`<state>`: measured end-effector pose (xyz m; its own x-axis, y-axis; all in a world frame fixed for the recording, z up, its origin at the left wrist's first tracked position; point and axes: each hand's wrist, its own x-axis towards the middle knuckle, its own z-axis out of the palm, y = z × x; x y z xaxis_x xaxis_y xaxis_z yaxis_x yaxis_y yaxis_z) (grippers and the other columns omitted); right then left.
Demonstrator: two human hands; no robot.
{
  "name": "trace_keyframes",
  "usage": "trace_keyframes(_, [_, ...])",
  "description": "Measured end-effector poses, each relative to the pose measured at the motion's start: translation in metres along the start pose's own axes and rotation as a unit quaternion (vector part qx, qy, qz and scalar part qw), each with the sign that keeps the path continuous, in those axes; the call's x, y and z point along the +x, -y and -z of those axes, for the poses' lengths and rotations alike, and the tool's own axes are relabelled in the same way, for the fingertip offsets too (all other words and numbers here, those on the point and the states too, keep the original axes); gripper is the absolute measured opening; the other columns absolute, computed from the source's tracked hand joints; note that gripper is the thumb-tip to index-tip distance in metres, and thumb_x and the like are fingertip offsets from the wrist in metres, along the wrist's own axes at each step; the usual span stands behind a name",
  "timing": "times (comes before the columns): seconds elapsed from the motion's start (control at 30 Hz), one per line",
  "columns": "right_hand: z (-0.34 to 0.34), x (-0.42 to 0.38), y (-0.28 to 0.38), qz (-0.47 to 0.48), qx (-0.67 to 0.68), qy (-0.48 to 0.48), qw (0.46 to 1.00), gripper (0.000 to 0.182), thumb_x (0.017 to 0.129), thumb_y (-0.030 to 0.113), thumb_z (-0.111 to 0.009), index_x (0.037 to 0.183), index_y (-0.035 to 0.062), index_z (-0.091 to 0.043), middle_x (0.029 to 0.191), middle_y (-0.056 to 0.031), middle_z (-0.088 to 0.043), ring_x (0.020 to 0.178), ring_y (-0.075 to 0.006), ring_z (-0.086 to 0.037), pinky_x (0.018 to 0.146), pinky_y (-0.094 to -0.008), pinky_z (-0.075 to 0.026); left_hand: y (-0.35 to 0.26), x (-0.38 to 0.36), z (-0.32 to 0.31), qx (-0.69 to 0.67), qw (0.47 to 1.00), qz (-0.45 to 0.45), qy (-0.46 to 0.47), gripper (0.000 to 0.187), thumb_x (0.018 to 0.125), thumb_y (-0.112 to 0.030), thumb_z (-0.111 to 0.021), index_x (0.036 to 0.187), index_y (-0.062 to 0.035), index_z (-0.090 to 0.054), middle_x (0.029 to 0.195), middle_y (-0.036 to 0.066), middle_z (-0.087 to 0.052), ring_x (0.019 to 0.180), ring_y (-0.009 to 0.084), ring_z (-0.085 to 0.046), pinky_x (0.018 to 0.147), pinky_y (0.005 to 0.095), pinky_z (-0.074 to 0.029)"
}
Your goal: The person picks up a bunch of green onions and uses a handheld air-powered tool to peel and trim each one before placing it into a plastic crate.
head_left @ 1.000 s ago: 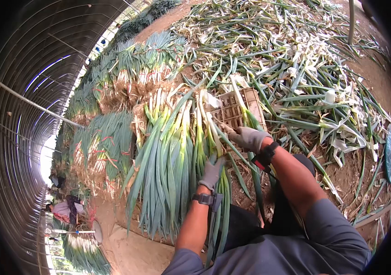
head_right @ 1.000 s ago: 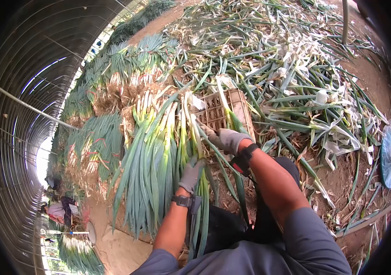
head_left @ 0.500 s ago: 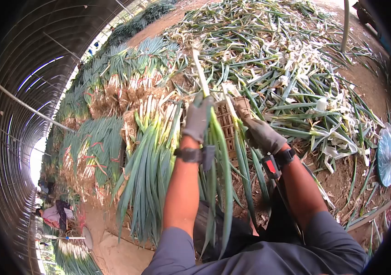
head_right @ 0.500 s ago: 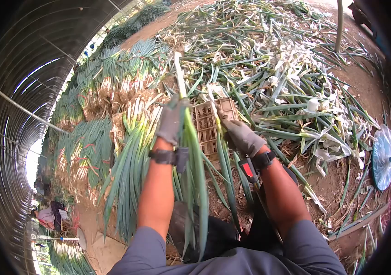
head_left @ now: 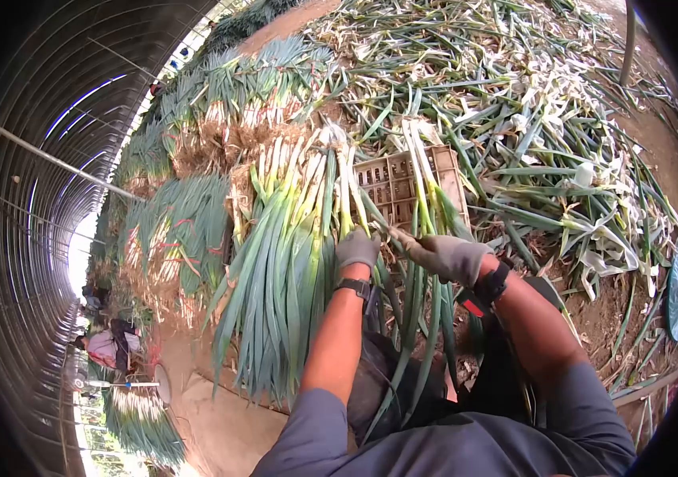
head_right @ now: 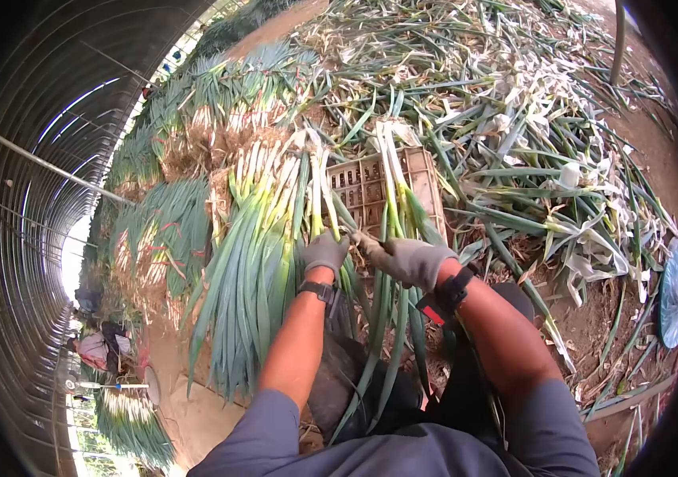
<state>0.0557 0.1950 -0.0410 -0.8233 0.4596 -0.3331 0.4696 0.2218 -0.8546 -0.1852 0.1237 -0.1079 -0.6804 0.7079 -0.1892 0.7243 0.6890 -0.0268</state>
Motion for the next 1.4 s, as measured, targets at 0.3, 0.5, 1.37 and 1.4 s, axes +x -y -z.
trace_keyframes(0.3, [0.003,-0.002,0.007,-0.019,-0.053,0.023,0.998,0.07,0.102,0.059,-0.042,0.11,-0.0036,-0.07,0.092,-0.0264,-0.071,0.093,-0.0411,-0.071,0.086,-0.0449,-0.053,-0.006,-0.002,-0.015,-0.164,0.985,0.033,-0.03,0.063,0.085,-0.04,-0.077,0.136,-0.0077,-0.057,0.125,0.017,-0.07,0.115,0.0325,-0.069,0.096,0.0432,-0.053])
trace_keyframes(0.5, [0.01,0.002,0.01,-0.018,0.072,-0.039,0.996,0.07,0.102,0.062,-0.045,0.111,-0.0043,-0.066,0.077,-0.0121,-0.062,0.066,-0.0237,-0.063,0.063,-0.0391,-0.052,-0.013,0.032,-0.015,-0.473,0.867,-0.109,-0.109,0.057,0.083,-0.025,-0.079,0.132,-0.0032,-0.06,0.116,0.022,-0.071,0.104,0.0351,-0.07,0.092,0.0426,-0.054])
trace_keyframes(1.37, [-0.002,0.038,-0.008,-0.027,-0.05,-0.111,0.992,0.076,0.103,0.062,-0.036,0.109,-0.007,-0.068,0.09,-0.031,-0.07,0.092,-0.0467,-0.069,0.087,-0.0503,-0.052,-0.03,-0.052,-0.024,-0.392,0.913,-0.102,-0.037,0.052,0.092,-0.027,-0.07,0.139,-0.01,-0.057,0.098,0.017,-0.074,0.085,0.0308,-0.072,0.078,0.0415,-0.055])
trace_keyframes(1.4, [-0.006,0.043,-0.015,-0.026,-0.059,-0.127,0.99,0.077,0.103,0.062,-0.036,0.109,-0.0071,-0.069,0.091,-0.032,-0.07,0.093,-0.0476,-0.069,0.088,-0.0506,-0.052,-0.029,-0.061,-0.024,-0.387,0.913,-0.118,-0.055,0.052,0.092,-0.028,-0.07,0.139,-0.0103,-0.057,0.097,0.017,-0.074,0.085,0.0312,-0.072,0.077,0.0419,-0.055])
